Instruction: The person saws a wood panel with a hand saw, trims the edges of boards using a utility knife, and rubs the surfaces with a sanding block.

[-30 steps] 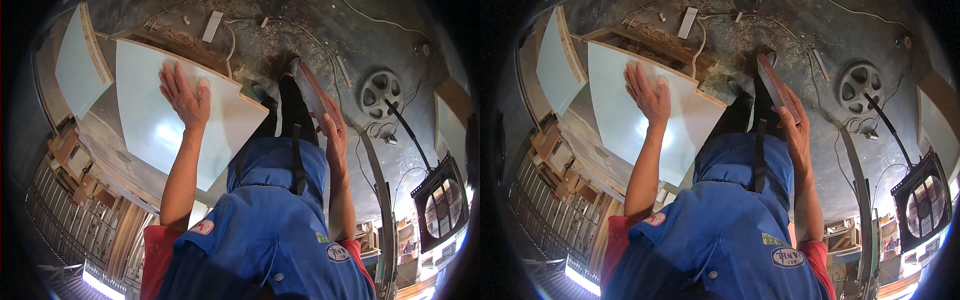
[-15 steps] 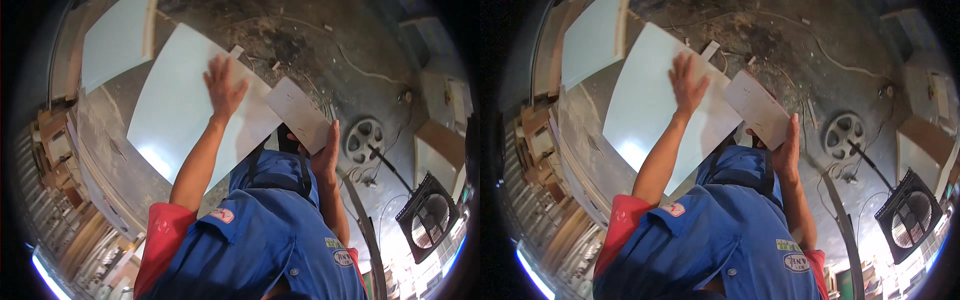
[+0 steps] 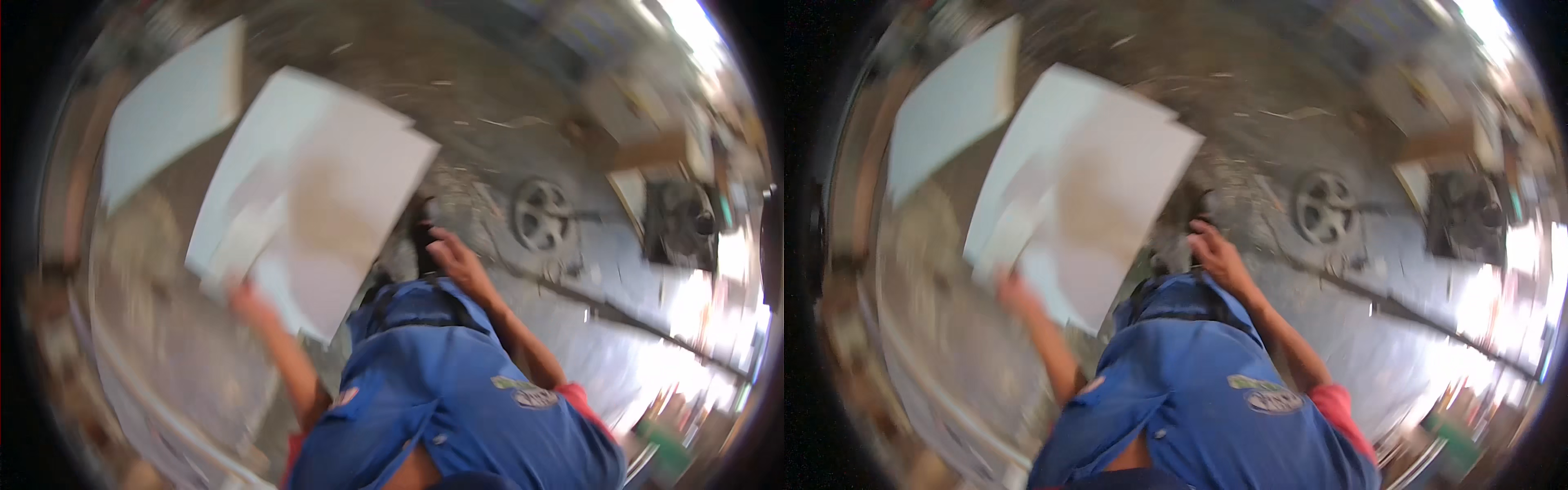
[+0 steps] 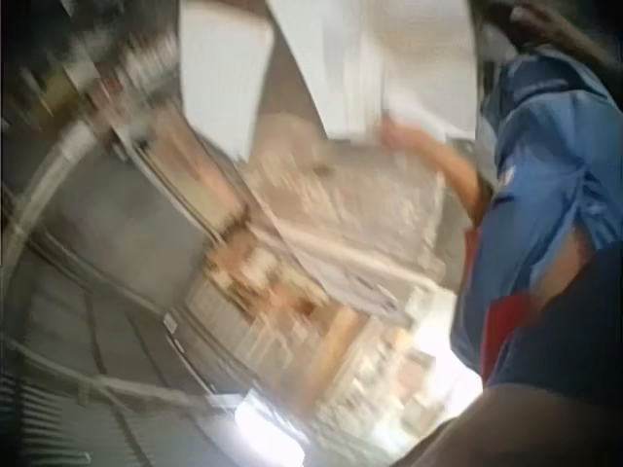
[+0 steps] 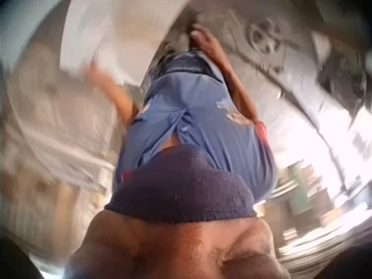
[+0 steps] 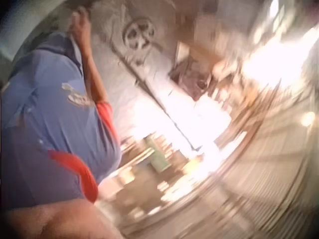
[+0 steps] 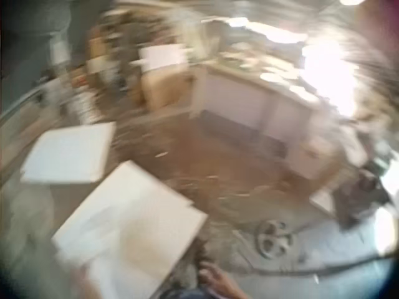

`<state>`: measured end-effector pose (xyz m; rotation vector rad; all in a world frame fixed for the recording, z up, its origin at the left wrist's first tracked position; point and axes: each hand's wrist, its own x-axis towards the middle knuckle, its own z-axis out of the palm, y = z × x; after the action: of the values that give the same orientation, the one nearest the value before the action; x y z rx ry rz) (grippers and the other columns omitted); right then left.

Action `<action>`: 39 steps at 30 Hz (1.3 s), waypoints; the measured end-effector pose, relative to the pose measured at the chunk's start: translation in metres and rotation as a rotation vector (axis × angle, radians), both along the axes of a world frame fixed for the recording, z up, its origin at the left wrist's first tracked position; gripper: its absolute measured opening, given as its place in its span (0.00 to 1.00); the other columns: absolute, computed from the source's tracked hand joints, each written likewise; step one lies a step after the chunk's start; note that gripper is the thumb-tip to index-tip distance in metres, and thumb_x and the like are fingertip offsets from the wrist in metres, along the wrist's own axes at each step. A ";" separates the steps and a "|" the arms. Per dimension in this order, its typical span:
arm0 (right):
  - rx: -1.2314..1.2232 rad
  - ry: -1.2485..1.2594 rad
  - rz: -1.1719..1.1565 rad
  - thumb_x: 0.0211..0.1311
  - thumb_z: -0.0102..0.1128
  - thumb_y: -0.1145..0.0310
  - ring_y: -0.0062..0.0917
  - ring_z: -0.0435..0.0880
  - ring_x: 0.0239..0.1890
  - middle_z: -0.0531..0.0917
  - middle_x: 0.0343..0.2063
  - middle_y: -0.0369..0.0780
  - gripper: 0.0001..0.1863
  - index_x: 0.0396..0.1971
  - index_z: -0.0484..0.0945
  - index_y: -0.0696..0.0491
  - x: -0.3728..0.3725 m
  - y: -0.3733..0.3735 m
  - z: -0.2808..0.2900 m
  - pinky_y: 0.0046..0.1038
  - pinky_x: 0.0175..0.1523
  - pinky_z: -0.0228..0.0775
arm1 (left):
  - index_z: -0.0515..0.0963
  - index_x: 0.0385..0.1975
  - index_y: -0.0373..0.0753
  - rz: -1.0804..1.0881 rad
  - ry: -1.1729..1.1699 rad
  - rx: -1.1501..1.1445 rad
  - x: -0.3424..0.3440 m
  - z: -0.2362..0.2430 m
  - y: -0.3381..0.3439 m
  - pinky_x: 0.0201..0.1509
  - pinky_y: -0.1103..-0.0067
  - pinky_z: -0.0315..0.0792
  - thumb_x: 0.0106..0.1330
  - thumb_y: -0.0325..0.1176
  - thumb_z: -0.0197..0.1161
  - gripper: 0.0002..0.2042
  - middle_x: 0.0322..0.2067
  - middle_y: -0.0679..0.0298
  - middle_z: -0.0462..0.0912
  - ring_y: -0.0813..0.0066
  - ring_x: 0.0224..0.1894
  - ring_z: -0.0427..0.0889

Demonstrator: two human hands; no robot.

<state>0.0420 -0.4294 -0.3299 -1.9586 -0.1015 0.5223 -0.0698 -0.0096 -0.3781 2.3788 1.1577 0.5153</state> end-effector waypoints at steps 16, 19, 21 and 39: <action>-0.538 0.697 -1.198 0.66 0.56 0.46 0.50 0.81 0.56 0.84 0.50 0.54 0.28 0.44 0.86 0.59 -0.475 -0.207 -0.192 0.46 0.61 0.73 | 0.85 0.43 0.43 -0.723 -0.145 0.092 0.001 -0.127 -0.034 0.53 0.60 0.75 0.68 0.39 0.62 0.11 0.48 0.57 0.84 0.61 0.50 0.82; -0.493 0.779 -1.251 0.62 0.57 0.46 0.50 0.84 0.52 0.85 0.47 0.54 0.28 0.44 0.86 0.58 -0.547 -0.183 -0.227 0.45 0.57 0.76 | 0.86 0.41 0.44 -1.138 -0.049 -0.105 0.072 -0.117 -0.137 0.51 0.61 0.76 0.67 0.38 0.62 0.09 0.47 0.58 0.84 0.62 0.49 0.83; -0.319 0.712 -1.337 0.62 0.57 0.47 0.49 0.86 0.47 0.87 0.43 0.51 0.26 0.43 0.87 0.54 -0.569 -0.158 -0.245 0.46 0.53 0.77 | 0.86 0.40 0.45 -1.350 0.061 -0.195 0.097 -0.118 -0.208 0.49 0.61 0.77 0.66 0.38 0.63 0.09 0.46 0.58 0.85 0.62 0.48 0.83; 0.072 0.305 -2.649 0.73 0.54 0.50 0.24 0.84 0.21 0.82 0.16 0.39 0.24 0.25 0.81 0.56 -0.838 -0.348 -0.175 0.31 0.28 0.73 | 0.86 0.32 0.47 -2.492 1.121 0.365 -0.137 -0.195 -0.813 0.41 0.63 0.80 0.62 0.38 0.64 0.06 0.38 0.60 0.87 0.62 0.42 0.86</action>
<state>-0.7964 -0.7769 -0.5052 -0.5032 2.1490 -0.9490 -0.2069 -0.8231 -0.5729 2.1055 -2.0398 -1.4807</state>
